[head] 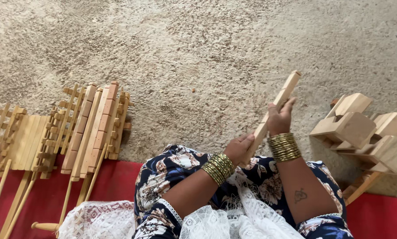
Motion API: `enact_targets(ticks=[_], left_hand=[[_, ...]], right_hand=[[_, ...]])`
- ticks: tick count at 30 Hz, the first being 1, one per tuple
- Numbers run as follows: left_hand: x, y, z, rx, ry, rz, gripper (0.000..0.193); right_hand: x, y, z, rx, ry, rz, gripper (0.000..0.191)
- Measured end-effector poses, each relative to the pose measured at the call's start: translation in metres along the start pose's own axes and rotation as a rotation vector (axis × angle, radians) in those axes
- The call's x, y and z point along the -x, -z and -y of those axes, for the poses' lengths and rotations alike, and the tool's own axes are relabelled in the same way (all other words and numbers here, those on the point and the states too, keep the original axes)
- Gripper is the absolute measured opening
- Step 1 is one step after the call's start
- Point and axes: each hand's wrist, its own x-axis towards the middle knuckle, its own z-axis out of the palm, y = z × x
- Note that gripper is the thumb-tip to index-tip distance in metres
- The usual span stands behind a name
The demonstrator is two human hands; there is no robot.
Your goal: The person sits on the floor and assembles a segmented wooden piece by hand. They repeatedly align and press the segments together, rotate the piece to inspect the joints, and continue joining additional segments until the piece is longer.
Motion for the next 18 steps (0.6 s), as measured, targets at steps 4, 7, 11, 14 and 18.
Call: enact_targets(ticks=[4, 7, 11, 14, 18], left_hand=[[-0.011, 0.014, -0.012, -0.021, -0.037, -0.184, 0.048], [-0.017, 0.032, -0.024, 0.091, -0.105, -0.324, 0.045], [-0.014, 0.038, -0.032, 0.292, -0.042, -0.319, 0.041], [-0.007, 0.020, -0.031, 0.316, 0.009, -0.201, 0.036], [0.009, 0.003, -0.024, 0.132, 0.178, 0.045, 0.055]], right_hand=[[0.046, -0.041, 0.003, 0.057, 0.149, 0.170, 0.060], [0.077, -0.057, 0.001, 0.090, 0.089, 0.412, 0.055], [0.082, -0.057, 0.000, -0.035, -0.015, 0.544, 0.054], [0.065, -0.053, 0.007, -0.394, -0.059, 0.544, 0.059], [0.031, -0.037, 0.014, -0.314, -0.393, 0.159, 0.058]])
